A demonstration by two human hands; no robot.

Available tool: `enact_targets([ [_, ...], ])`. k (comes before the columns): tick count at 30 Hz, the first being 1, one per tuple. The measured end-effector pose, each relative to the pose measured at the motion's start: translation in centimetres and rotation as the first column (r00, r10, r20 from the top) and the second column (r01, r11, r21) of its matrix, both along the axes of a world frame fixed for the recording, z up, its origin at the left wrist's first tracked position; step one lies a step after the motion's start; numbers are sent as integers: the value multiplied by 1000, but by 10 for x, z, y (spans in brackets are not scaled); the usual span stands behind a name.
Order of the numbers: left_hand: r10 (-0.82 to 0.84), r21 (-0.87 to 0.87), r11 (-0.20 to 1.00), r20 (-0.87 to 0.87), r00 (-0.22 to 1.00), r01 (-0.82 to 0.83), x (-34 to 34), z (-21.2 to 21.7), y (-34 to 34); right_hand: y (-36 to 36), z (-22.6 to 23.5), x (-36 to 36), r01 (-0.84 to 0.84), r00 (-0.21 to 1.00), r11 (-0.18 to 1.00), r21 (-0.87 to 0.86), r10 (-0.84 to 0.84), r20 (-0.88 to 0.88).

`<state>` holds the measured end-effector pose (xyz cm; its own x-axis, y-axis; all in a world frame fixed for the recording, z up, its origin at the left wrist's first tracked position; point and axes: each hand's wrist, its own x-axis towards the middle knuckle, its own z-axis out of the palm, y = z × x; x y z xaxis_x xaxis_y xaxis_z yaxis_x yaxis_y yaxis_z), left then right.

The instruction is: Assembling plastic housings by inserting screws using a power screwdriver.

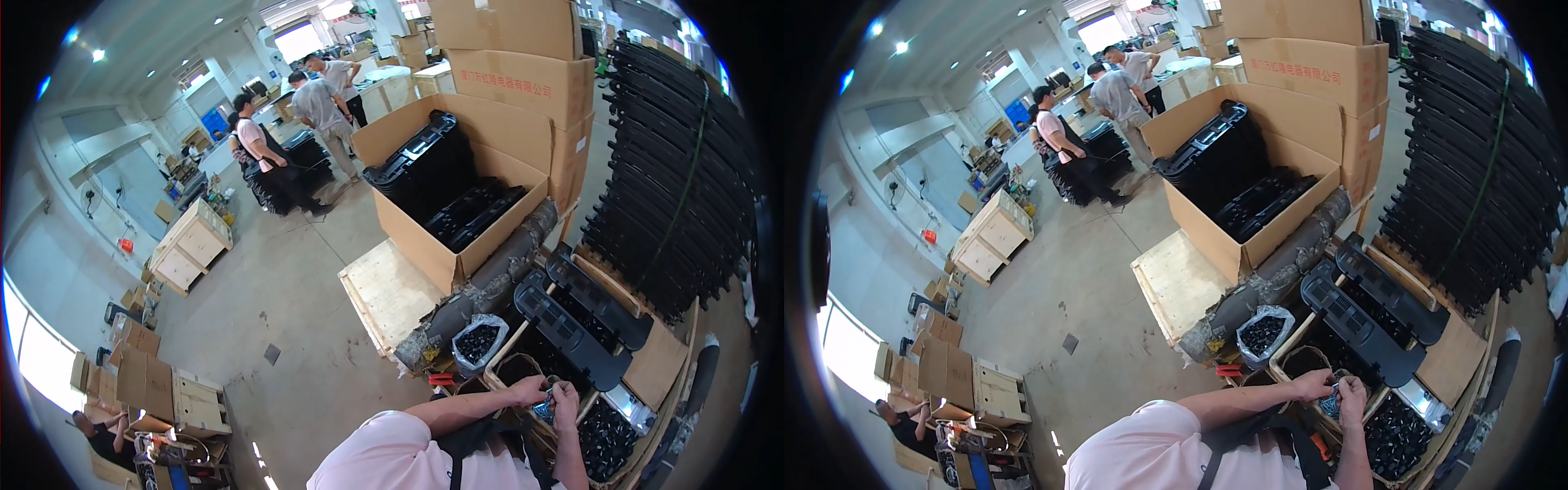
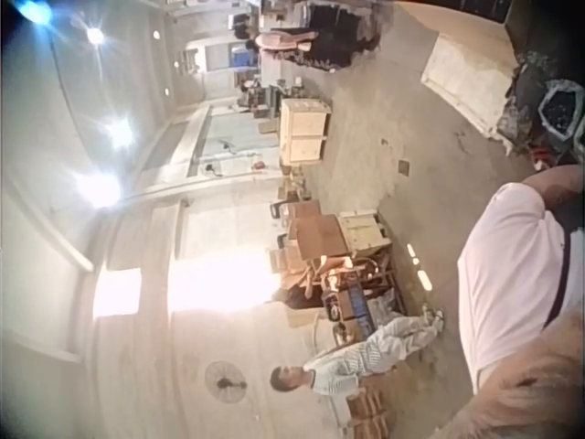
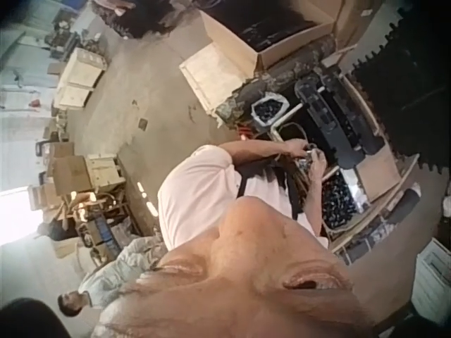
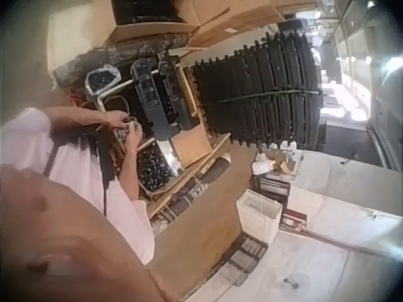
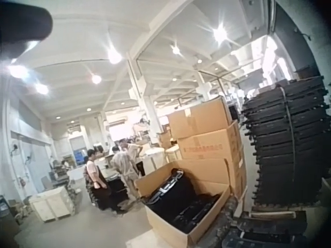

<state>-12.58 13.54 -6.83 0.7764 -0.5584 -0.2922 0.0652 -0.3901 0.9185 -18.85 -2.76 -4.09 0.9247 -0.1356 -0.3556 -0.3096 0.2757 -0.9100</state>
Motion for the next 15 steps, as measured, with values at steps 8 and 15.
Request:
enact_targets([
  [8,-47,-2,999,-190,981,48,-3,50,-1,-11,-20,-4,61,996,985,-164,-51,68],
  [15,-68,-2,998,-190,979,69,-1,56,3,-11,-32,-2,136,984,925,-356,-84,159],
])
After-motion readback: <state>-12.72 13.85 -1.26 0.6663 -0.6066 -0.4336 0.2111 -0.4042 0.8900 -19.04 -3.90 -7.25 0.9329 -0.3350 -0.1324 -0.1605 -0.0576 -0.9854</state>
